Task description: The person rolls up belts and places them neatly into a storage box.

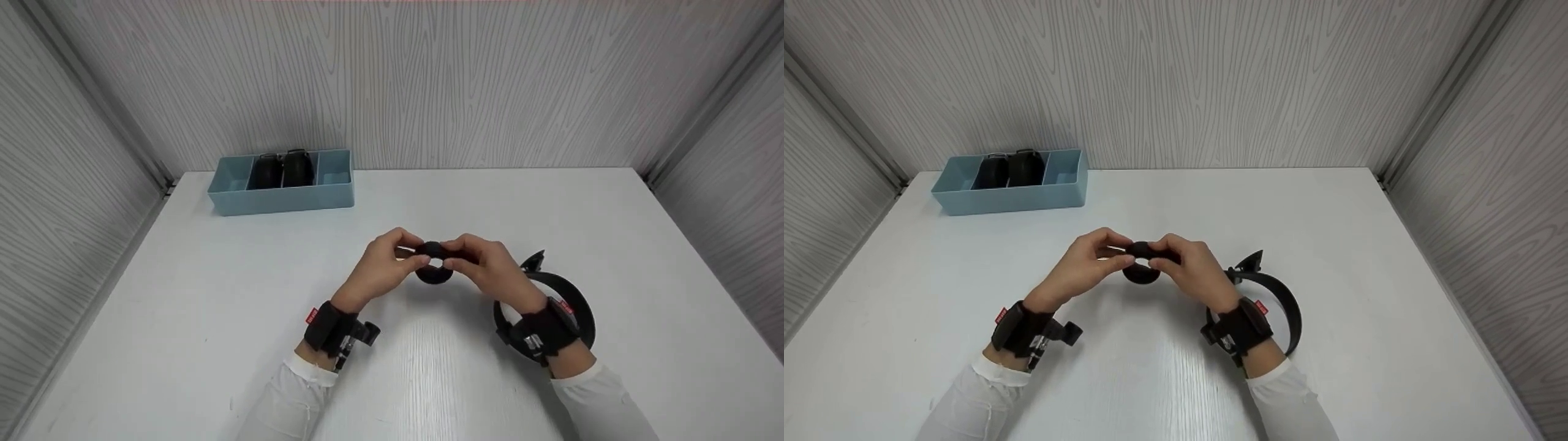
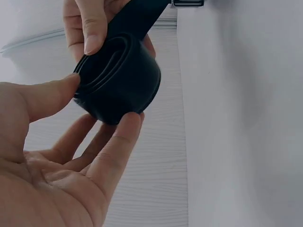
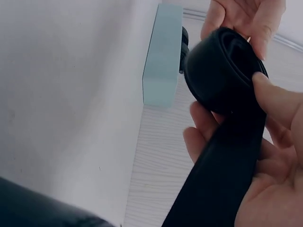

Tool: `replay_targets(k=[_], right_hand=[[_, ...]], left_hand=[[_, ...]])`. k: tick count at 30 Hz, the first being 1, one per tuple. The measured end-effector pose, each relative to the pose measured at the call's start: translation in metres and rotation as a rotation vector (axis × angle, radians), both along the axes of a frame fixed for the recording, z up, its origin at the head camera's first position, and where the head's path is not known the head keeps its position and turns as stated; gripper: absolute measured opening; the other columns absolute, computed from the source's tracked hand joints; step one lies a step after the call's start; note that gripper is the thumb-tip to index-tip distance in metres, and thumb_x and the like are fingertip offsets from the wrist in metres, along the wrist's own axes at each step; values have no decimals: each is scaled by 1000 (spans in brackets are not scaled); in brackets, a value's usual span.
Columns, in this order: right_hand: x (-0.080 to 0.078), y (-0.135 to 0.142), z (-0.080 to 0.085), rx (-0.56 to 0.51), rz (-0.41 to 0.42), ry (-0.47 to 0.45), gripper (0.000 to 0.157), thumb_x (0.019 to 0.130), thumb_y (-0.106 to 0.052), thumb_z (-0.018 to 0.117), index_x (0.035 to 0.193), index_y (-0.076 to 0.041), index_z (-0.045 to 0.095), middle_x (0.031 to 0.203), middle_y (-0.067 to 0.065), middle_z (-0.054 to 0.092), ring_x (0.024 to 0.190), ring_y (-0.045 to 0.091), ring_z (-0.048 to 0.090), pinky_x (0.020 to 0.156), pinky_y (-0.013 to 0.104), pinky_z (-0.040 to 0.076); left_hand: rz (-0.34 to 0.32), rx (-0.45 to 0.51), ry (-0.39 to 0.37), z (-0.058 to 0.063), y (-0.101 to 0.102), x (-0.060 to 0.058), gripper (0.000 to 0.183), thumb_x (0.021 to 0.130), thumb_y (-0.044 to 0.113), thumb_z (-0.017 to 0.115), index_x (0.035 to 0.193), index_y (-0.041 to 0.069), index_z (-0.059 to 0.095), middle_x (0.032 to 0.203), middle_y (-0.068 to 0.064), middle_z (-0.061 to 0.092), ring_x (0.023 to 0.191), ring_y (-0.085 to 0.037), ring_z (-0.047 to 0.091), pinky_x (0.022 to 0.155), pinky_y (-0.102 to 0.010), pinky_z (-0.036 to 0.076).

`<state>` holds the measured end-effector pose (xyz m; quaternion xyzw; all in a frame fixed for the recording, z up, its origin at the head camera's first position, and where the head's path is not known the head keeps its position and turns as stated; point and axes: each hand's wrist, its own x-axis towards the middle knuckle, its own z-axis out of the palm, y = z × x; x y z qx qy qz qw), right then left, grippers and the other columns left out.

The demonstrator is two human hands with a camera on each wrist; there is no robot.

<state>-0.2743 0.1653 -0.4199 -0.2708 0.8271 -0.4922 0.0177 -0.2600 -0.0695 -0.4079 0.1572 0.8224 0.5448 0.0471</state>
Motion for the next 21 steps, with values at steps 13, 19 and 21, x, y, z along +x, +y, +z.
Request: replay_targets(k=[13, 19, 21], right_hand=[[1, -3, -1, 76, 53, 33, 26, 99, -10, 71, 125, -8, 72, 119, 7, 74, 96, 17, 65, 79, 24, 50], [3, -6, 1, -27, -32, 44, 33, 99, -14, 72, 131, -8, 69, 126, 8, 71, 117, 21, 68, 96, 31, 54], [4, -6, 2, -53, -51, 46, 36, 99, -15, 72, 134, -8, 67, 127, 7, 71, 117, 21, 68, 95, 30, 54]], left_hand=[[7, -103, -4, 1, 3, 3, 22, 97, 14, 73, 116, 4, 66, 114, -8, 70, 108, -22, 68, 93, -41, 53], [77, 7, 42, 1, 4, 3, 20, 98, 13, 73, 115, 4, 66, 113, -8, 71, 112, -23, 69, 96, -41, 54], [98, 52, 58, 1, 5, 2, 21, 98, 12, 73, 116, 3, 66, 114, -10, 72, 112, -25, 69, 97, -42, 54]])
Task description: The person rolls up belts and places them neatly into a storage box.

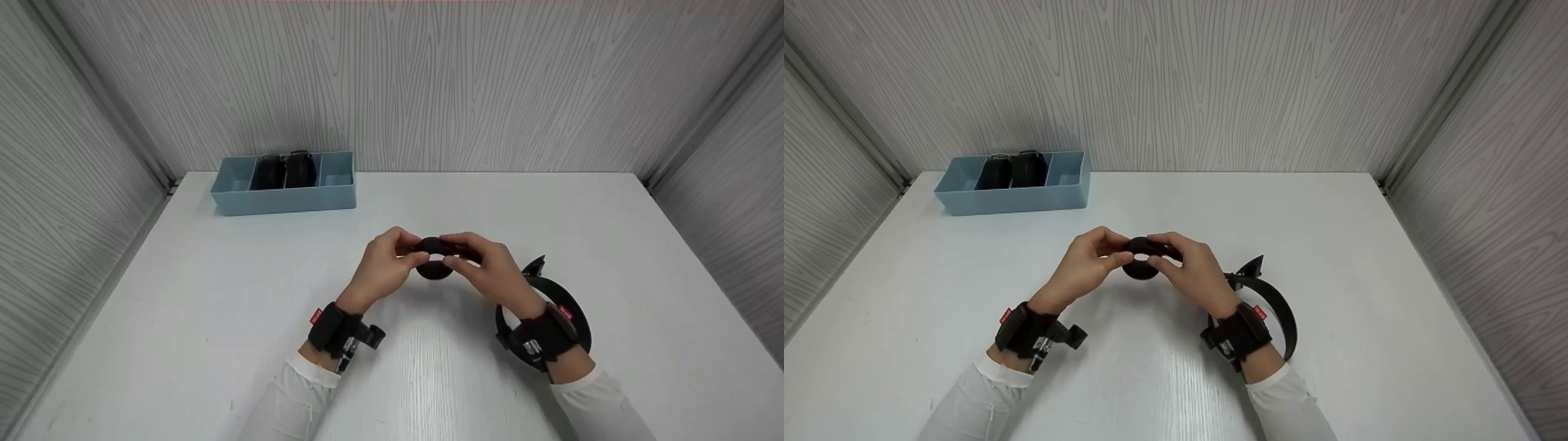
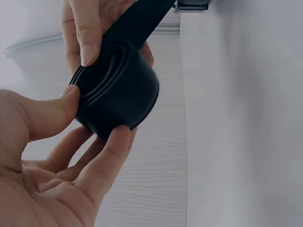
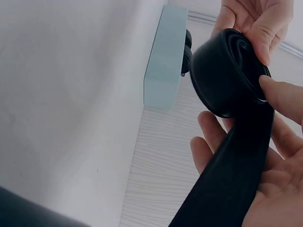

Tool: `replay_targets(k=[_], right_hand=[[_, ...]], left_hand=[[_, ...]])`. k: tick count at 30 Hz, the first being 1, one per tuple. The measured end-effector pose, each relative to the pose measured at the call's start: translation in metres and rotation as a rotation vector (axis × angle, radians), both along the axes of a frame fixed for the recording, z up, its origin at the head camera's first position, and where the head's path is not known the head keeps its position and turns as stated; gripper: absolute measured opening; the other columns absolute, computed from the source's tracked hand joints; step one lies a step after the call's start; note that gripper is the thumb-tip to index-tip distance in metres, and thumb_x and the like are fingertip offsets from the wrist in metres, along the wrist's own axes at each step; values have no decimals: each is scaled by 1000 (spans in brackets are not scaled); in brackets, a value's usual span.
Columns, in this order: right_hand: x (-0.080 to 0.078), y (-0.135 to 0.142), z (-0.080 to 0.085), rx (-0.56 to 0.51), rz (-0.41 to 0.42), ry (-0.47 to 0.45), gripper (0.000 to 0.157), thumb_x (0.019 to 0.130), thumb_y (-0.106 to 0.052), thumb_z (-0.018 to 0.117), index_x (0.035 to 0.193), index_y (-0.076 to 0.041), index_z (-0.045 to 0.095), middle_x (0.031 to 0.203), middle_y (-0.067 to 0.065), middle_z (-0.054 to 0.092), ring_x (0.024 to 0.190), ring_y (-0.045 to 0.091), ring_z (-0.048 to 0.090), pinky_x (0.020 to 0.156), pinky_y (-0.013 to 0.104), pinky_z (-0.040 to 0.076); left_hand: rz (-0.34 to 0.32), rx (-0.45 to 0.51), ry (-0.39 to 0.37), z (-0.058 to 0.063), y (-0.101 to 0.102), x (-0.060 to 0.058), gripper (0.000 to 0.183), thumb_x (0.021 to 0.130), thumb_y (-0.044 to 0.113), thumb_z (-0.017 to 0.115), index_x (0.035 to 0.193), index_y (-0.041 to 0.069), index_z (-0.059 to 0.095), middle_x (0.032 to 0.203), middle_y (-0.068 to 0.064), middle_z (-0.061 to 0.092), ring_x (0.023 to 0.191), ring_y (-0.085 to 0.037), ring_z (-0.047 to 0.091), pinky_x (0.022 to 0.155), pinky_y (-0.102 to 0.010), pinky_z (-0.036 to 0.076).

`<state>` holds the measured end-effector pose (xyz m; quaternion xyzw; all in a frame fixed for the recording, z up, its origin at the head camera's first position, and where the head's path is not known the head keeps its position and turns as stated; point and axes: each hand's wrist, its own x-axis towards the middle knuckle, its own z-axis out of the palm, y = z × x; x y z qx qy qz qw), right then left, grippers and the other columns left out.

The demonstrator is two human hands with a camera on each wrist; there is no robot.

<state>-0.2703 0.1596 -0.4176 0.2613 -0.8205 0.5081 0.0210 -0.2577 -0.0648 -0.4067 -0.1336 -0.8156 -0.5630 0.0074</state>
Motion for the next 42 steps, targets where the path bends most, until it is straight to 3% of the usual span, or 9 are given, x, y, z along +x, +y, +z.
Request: replay_targets(k=[6, 11, 17, 22, 27, 32, 38, 42], right_hand=[[1, 2, 2, -41, -35, 8, 35, 100, -15, 70, 134, -5, 68, 123, 9, 72, 101, 18, 68, 82, 22, 54], [-2, 5, 1, -44, -31, -14, 32, 98, -12, 71, 129, -3, 71, 122, 12, 73, 102, 16, 68, 83, 20, 53], [-2, 7, 4, 33, 7, -22, 32, 99, -14, 72, 129, -6, 73, 122, 9, 74, 100, 17, 67, 81, 21, 50], [-2, 8, 4, 127, 91, -23, 33, 100, -15, 71, 132, -8, 71, 126, 5, 73, 110, 16, 68, 88, 24, 52], [-1, 7, 2, 103, 89, 10, 34, 99, -14, 71, 133, -7, 71, 126, 6, 73, 113, 19, 69, 91, 26, 53], [-2, 5, 1, 30, 22, 15, 38, 98, -14, 74, 134, -7, 69, 126, 9, 72, 114, 21, 69, 93, 26, 54], [-1, 6, 4, -32, -59, -24, 41, 97, -19, 75, 136, -9, 67, 123, 6, 73, 103, 19, 71, 83, 23, 56], [-2, 7, 4, -50, -57, -18, 38, 97, -19, 75, 133, -8, 70, 119, 6, 74, 93, 17, 68, 78, 23, 54]], left_hand=[[6, 81, 27, -1, 3, -1, 23, 97, 10, 73, 117, 0, 65, 115, -13, 70, 111, -27, 70, 96, -39, 55], [-37, 84, 3, -3, 1, -3, 23, 98, 10, 73, 116, 0, 63, 117, -15, 70, 111, -27, 70, 97, -41, 55], [-107, -4, -27, -2, -5, -3, 24, 98, 15, 73, 117, 3, 63, 119, -11, 69, 113, -26, 69, 99, -44, 53], [-149, -86, -68, -2, -6, -2, 24, 98, 17, 73, 116, 5, 64, 118, -8, 69, 110, -22, 71, 93, -41, 54], [-117, -87, -28, -3, -4, -2, 20, 97, 14, 74, 113, 5, 66, 112, -6, 71, 109, -22, 70, 96, -42, 52], [-74, -56, 24, -4, 0, -2, 19, 97, 14, 74, 113, 6, 67, 110, -5, 72, 112, -23, 68, 99, -43, 53], [11, 58, 40, -3, 0, -3, 21, 97, 9, 74, 115, 2, 65, 113, -11, 71, 112, -25, 69, 98, -42, 54], [0, 93, 31, -3, -1, -4, 23, 97, 8, 73, 116, 0, 64, 114, -13, 70, 111, -26, 70, 97, -40, 55]])
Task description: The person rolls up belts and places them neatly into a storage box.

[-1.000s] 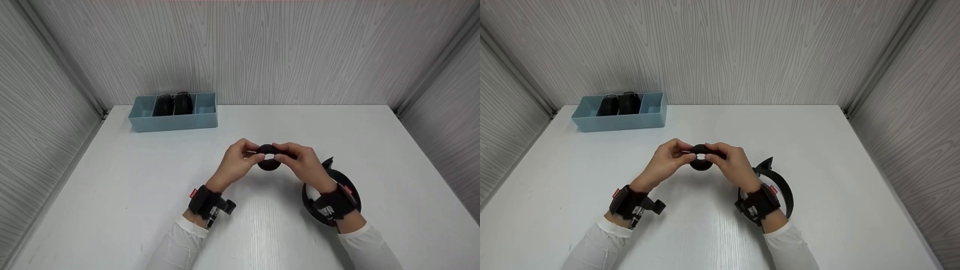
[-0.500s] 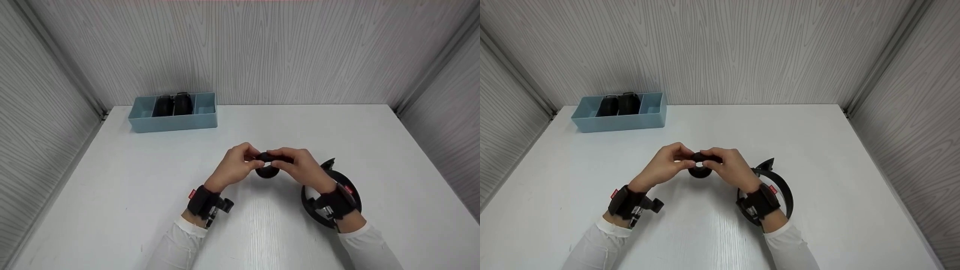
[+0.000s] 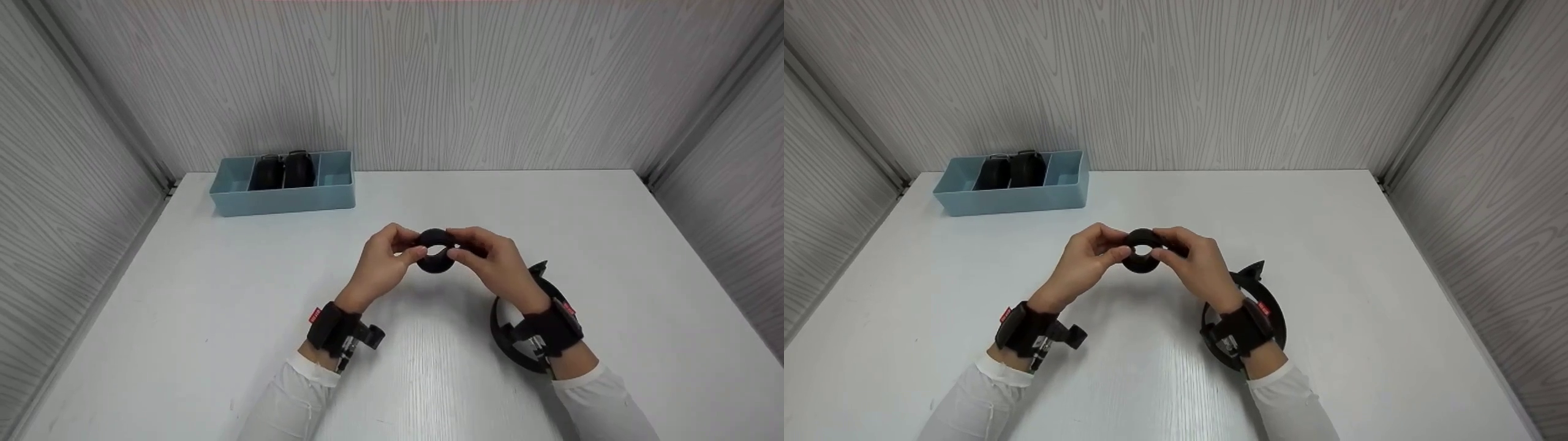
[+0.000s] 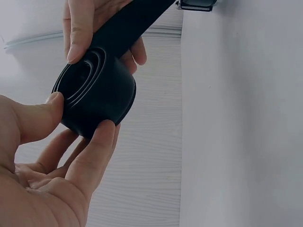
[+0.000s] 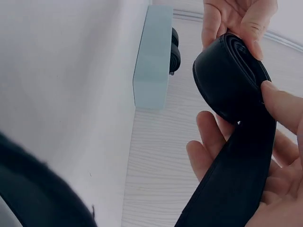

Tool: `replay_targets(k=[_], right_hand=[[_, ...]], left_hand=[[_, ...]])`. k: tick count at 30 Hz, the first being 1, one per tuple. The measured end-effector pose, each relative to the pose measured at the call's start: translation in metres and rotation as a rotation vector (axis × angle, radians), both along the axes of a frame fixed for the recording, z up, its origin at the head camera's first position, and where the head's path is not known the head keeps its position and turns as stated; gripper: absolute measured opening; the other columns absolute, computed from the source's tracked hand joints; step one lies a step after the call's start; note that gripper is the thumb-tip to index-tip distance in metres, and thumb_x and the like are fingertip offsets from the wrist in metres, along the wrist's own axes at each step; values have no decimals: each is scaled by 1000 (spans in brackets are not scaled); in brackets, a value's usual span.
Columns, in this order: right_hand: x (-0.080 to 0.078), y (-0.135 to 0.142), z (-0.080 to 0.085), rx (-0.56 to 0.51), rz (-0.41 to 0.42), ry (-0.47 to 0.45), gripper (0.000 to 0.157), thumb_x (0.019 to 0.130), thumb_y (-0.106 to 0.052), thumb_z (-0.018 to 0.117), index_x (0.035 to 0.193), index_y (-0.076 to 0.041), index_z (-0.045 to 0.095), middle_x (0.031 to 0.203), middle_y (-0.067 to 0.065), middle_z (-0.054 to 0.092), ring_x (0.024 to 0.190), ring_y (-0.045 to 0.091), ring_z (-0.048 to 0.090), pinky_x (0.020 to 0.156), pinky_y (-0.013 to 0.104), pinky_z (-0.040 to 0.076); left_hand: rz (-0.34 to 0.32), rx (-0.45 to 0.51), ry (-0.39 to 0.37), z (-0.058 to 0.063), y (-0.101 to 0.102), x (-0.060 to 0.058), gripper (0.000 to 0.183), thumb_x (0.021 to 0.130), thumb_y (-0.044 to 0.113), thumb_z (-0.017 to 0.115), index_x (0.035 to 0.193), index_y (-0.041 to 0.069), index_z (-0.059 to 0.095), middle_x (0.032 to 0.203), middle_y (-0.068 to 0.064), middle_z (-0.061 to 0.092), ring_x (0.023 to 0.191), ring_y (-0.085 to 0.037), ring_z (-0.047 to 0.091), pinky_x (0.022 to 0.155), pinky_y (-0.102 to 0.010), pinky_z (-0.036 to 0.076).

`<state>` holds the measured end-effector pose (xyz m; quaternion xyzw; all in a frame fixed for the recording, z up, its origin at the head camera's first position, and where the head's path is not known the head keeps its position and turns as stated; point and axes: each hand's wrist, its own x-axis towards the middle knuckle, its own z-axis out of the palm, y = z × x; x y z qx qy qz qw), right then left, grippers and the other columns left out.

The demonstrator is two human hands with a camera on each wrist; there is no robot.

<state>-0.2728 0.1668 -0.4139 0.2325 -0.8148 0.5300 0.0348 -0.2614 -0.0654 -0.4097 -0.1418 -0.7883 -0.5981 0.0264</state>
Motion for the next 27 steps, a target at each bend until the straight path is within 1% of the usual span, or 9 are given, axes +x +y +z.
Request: replay_targets(k=[3, 7, 11, 14, 18, 21, 24, 27], right_hand=[[-1, 2, 0, -6, 6, 0, 35, 97, -18, 75, 130, -7, 72, 116, 7, 75, 91, 17, 66, 77, 23, 52], [-1, 5, 1, 25, 20, -12, 35, 97, -18, 74, 131, -7, 72, 118, 7, 75, 96, 17, 68, 80, 23, 53], [1, 8, 5, 106, 50, -33, 35, 97, -19, 74, 131, -10, 72, 122, 5, 74, 103, 16, 69, 83, 23, 53], [1, 8, 7, 181, 108, -25, 35, 98, -19, 74, 132, -11, 72, 125, 4, 73, 110, 15, 69, 87, 26, 54], [1, 5, 6, 249, 178, 7, 36, 99, -17, 72, 134, -11, 71, 126, 3, 73, 114, 15, 69, 92, 33, 56], [1, 3, 4, 257, 188, 26, 36, 99, -16, 72, 135, -10, 70, 126, 4, 73, 115, 16, 69, 94, 35, 56], [2, 1, 2, 217, 169, 46, 36, 99, -16, 72, 134, -11, 71, 128, 4, 72, 118, 16, 68, 96, 34, 56], [2, -1, 0, 126, 129, 66, 35, 98, -16, 73, 133, -12, 72, 129, 2, 72, 119, 16, 68, 96, 30, 55]], left_hand=[[-28, -2, -15, 0, -1, -1, 23, 97, 9, 73, 116, 0, 63, 115, -13, 71, 111, -26, 70, 98, -41, 54], [-78, -41, -27, 1, -4, 0, 24, 98, 12, 72, 117, 1, 62, 120, -14, 70, 115, -27, 69, 102, -44, 52], [-152, -118, -45, 3, -5, 1, 27, 98, 16, 73, 120, 4, 62, 125, -12, 68, 119, -26, 67, 101, -43, 53], [-186, -189, -65, 5, -6, 3, 29, 97, 18, 75, 120, 6, 63, 123, -8, 68, 116, -23, 67, 96, -41, 55], [-175, -261, -65, 5, -5, 4, 28, 95, 19, 77, 117, 8, 65, 115, -3, 71, 110, -18, 67, 93, -39, 54], [-152, -270, -51, 4, -5, 4, 24, 94, 17, 77, 115, 9, 67, 111, -1, 72, 107, -17, 67, 92, -39, 52], [-132, -239, -24, 3, -5, 4, 21, 95, 15, 76, 114, 8, 68, 110, -1, 73, 108, -18, 68, 92, -39, 53], [-96, -186, 13, 2, -3, 4, 20, 96, 13, 76, 113, 7, 68, 110, -2, 73, 111, -19, 68, 94, -39, 54]])
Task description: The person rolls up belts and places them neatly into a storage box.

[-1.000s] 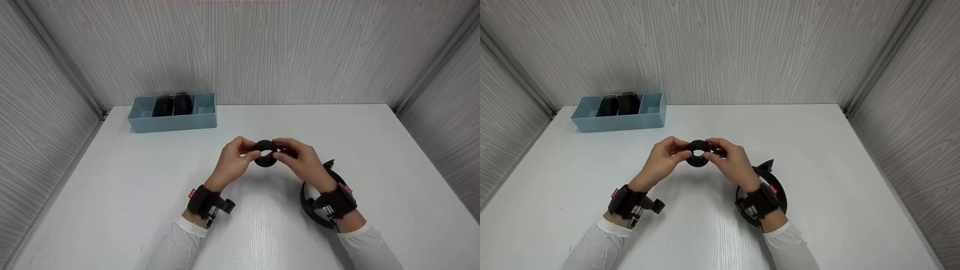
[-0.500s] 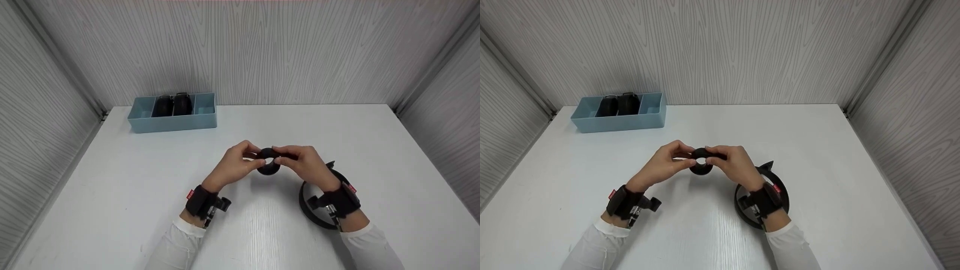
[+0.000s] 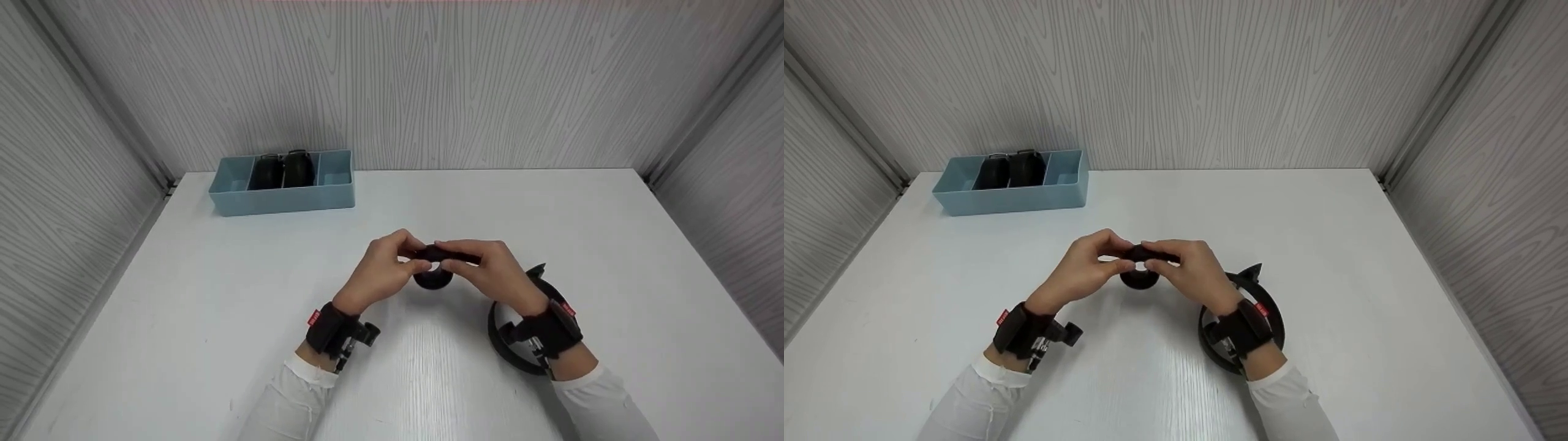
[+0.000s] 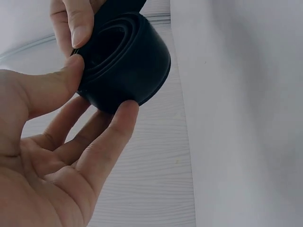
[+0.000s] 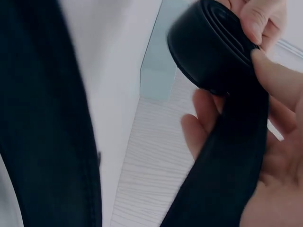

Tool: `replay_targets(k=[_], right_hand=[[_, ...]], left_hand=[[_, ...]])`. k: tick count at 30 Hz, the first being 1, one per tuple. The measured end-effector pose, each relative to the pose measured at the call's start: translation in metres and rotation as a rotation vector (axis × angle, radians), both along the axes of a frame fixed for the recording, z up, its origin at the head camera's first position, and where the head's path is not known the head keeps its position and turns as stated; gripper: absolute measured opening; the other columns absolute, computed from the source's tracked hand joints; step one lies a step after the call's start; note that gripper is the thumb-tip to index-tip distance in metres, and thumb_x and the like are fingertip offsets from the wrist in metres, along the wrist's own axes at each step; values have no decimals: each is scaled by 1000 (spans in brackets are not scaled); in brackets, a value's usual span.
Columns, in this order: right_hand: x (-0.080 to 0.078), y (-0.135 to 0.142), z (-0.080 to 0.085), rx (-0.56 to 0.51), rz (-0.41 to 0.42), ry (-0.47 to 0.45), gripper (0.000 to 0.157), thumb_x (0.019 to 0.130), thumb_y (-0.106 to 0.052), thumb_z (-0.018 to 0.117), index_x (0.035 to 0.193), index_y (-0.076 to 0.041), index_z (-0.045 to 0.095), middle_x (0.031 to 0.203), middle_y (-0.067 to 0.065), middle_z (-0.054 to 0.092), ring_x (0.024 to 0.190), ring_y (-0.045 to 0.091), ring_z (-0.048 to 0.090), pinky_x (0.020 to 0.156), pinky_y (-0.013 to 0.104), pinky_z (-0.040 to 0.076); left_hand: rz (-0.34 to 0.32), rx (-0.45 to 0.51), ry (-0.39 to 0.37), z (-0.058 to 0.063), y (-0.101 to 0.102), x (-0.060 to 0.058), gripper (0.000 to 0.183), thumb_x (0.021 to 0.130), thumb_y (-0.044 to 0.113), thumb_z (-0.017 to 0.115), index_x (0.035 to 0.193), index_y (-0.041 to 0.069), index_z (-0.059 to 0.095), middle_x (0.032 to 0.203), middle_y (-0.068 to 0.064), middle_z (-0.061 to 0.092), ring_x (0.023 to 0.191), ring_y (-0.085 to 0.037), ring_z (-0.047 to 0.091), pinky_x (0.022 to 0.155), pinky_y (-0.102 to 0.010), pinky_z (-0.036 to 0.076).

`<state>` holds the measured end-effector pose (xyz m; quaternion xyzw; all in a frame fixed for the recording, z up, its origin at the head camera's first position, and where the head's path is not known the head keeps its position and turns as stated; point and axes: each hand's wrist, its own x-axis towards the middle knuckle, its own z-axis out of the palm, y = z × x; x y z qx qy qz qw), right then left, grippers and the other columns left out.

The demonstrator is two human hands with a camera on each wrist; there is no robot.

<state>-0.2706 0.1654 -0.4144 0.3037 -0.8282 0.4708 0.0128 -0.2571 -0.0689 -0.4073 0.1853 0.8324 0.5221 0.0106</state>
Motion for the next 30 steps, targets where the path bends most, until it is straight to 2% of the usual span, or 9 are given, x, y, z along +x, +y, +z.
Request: replay_targets(k=[6, 13, 15, 18, 24, 27, 30], right_hand=[[2, -3, 0, -206, -53, 14, 36, 96, -13, 75, 131, -15, 73, 129, 3, 72, 115, 18, 69, 90, 25, 55], [-1, -3, -4, -282, -29, 145, 34, 94, -5, 74, 128, -6, 74, 122, 10, 75, 111, 21, 72, 89, 26, 57], [-2, -2, -5, -275, -18, 166, 33, 93, -3, 74, 126, -4, 75, 122, 10, 75, 112, 21, 72, 91, 27, 57], [-2, 0, -4, -253, -13, 141, 31, 94, -4, 74, 124, -5, 76, 121, 10, 75, 112, 20, 72, 91, 26, 57], [-3, 2, -2, -115, 43, 95, 30, 94, -8, 75, 124, -7, 76, 121, 6, 76, 111, 19, 72, 89, 26, 57], [-2, 2, -2, -53, 81, 88, 31, 95, -9, 74, 126, -8, 75, 122, 5, 75, 112, 19, 72, 90, 27, 57], [-2, 2, -2, -43, 93, 83, 31, 96, -9, 74, 127, -9, 75, 123, 4, 75, 112, 19, 72, 90, 27, 57]], left_hand=[[66, 116, 78, -1, 4, -1, 21, 96, 11, 76, 114, 5, 67, 114, -7, 72, 114, -22, 68, 100, -39, 53], [63, 180, 98, -3, 7, -2, 24, 95, 9, 76, 116, 2, 66, 115, -11, 71, 113, -23, 69, 101, -42, 53], [51, 171, 80, -3, 7, -3, 24, 95, 10, 76, 115, 3, 66, 117, -11, 71, 114, -24, 68, 101, -44, 53], [20, 125, 51, -2, 5, -2, 23, 96, 14, 76, 115, 5, 65, 119, -9, 71, 116, -24, 68, 99, -44, 54], [-68, 24, -7, 1, 0, 1, 24, 98, 18, 74, 116, 7, 64, 121, -7, 69, 116, -23, 69, 96, -42, 55], [-77, -20, -41, 0, 0, 1, 24, 97, 17, 75, 115, 7, 63, 120, -7, 69, 113, -22, 69, 94, -41, 55], [-64, -37, -51, -1, 1, 0, 22, 96, 15, 75, 113, 7, 63, 117, -7, 69, 110, -21, 70, 94, -41, 55]])
